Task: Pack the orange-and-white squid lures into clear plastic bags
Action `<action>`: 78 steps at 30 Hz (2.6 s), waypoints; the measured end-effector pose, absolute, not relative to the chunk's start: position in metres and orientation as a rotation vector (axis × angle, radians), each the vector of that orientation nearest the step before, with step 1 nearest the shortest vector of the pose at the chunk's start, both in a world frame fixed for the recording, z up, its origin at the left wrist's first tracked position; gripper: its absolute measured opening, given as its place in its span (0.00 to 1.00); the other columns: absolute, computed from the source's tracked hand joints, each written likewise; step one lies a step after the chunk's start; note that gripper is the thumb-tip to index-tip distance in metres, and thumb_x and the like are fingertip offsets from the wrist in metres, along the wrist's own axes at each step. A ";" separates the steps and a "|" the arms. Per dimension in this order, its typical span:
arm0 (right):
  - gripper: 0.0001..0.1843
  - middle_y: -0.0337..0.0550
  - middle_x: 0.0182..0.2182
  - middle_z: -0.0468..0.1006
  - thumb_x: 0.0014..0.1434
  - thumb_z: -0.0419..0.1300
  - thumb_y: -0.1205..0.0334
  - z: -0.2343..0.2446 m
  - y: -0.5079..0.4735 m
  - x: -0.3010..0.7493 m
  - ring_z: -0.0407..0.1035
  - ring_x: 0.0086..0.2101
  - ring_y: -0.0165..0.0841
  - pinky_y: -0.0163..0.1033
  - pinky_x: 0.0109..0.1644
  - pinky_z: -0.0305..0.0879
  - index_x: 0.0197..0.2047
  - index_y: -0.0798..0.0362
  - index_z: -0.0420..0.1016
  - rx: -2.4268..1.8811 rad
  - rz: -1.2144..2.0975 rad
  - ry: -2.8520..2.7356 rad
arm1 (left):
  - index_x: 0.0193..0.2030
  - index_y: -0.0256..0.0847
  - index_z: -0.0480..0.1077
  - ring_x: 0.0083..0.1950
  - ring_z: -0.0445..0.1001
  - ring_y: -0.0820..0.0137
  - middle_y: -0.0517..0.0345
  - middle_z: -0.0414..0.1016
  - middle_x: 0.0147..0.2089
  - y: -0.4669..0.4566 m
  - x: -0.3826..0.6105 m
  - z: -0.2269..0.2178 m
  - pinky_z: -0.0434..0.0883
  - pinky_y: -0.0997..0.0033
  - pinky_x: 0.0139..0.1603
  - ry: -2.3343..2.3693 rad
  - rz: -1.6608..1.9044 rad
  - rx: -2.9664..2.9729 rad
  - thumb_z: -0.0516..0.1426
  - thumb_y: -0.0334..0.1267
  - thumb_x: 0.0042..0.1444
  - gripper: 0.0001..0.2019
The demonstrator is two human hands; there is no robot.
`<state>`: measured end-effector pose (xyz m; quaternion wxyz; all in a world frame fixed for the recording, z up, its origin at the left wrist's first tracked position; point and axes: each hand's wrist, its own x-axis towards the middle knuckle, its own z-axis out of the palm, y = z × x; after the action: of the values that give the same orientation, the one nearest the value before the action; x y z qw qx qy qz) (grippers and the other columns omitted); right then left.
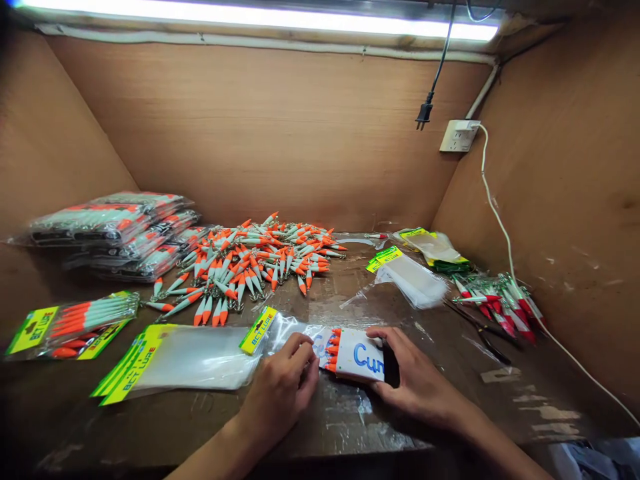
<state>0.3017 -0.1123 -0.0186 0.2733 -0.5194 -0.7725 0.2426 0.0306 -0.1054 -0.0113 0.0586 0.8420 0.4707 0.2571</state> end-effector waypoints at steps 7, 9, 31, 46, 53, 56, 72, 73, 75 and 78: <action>0.47 0.53 0.67 0.61 0.55 0.62 0.59 -0.013 -0.110 0.285 0.58 0.64 0.49 0.57 0.69 0.53 0.74 0.48 0.45 -1.349 0.495 -2.333 | 0.39 0.43 0.68 0.45 0.74 0.62 0.52 0.74 0.43 -0.105 0.033 -0.011 0.75 0.62 0.44 1.313 0.795 2.586 0.52 0.32 0.64 0.05; 0.48 0.50 0.70 0.56 0.57 0.61 0.60 -0.006 -0.107 0.284 0.55 0.66 0.48 0.56 0.70 0.51 0.75 0.45 0.41 -1.276 0.459 -2.426 | 0.40 0.43 0.69 0.49 0.74 0.62 0.51 0.75 0.47 -0.107 0.033 -0.011 0.75 0.61 0.49 1.236 0.804 2.577 0.52 0.32 0.65 0.05; 0.41 0.53 0.72 0.49 0.59 0.62 0.41 -0.009 -0.097 0.273 0.47 0.69 0.48 0.56 0.70 0.49 0.70 0.49 0.56 -1.270 0.470 -2.507 | 0.73 0.66 0.46 0.76 0.39 0.45 0.54 0.35 0.78 -0.105 0.005 -0.002 0.49 0.32 0.69 1.032 0.247 2.621 0.61 0.60 0.55 0.42; 0.45 0.59 0.65 0.62 0.54 0.63 0.37 -0.002 -0.080 0.260 0.56 0.64 0.51 0.58 0.70 0.47 0.67 0.55 0.61 -1.285 0.305 -2.615 | 0.75 0.56 0.37 0.77 0.38 0.52 0.57 0.34 0.78 -0.124 0.006 -0.012 0.43 0.40 0.73 0.910 0.203 2.657 0.58 0.57 0.60 0.44; 0.45 0.57 0.66 0.60 0.54 0.64 0.40 -0.021 -0.096 0.270 0.54 0.64 0.53 0.59 0.68 0.52 0.68 0.52 0.59 -1.414 0.335 -2.459 | 0.76 0.55 0.34 0.77 0.36 0.52 0.54 0.31 0.78 -0.123 0.003 -0.009 0.45 0.41 0.73 0.967 0.269 2.623 0.57 0.59 0.60 0.46; 0.49 0.53 0.72 0.49 0.59 0.61 0.49 -0.026 -0.100 0.275 0.45 0.69 0.48 0.55 0.71 0.47 0.75 0.50 0.41 -1.364 0.463 -2.453 | 0.76 0.48 0.32 0.78 0.32 0.54 0.50 0.30 0.78 -0.101 0.007 -0.004 0.42 0.44 0.74 1.092 0.343 2.609 0.54 0.59 0.62 0.46; 0.59 0.52 0.61 0.69 0.51 0.71 0.57 0.035 -0.093 0.256 0.66 0.58 0.49 0.55 0.61 0.64 0.75 0.44 0.37 -1.106 0.435 -2.239 | 0.70 0.41 0.52 0.66 0.65 0.45 0.39 0.65 0.65 -0.036 0.043 0.011 0.48 0.37 0.69 0.831 0.429 2.649 0.67 0.58 0.43 0.51; 0.59 0.52 0.62 0.68 0.52 0.70 0.55 0.049 -0.092 0.254 0.66 0.58 0.50 0.56 0.61 0.64 0.76 0.44 0.37 -1.060 0.378 -2.265 | 0.68 0.41 0.55 0.61 0.69 0.46 0.42 0.69 0.62 -0.035 0.045 0.021 0.51 0.37 0.68 0.836 0.499 2.649 0.67 0.55 0.43 0.48; 0.58 0.53 0.66 0.62 0.55 0.69 0.50 0.075 -0.089 0.251 0.61 0.62 0.51 0.58 0.64 0.61 0.76 0.43 0.35 -1.007 0.270 -2.219 | 0.63 0.39 0.60 0.52 0.74 0.50 0.46 0.74 0.53 -0.032 0.042 0.045 0.58 0.39 0.64 0.857 0.644 2.610 0.68 0.54 0.44 0.42; 0.56 0.50 0.69 0.57 0.58 0.67 0.47 0.099 -0.082 0.253 0.56 0.65 0.50 0.60 0.67 0.57 0.75 0.41 0.33 -0.982 0.191 -1.966 | 0.57 0.39 0.64 0.43 0.75 0.57 0.49 0.75 0.45 -0.023 0.025 0.086 0.69 0.51 0.52 0.880 0.918 2.345 0.67 0.55 0.47 0.35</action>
<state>0.2529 -0.0817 0.0993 0.4511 -0.3972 -0.7955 0.0773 0.0247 -0.0234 0.0858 0.2349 0.8545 0.3205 0.3345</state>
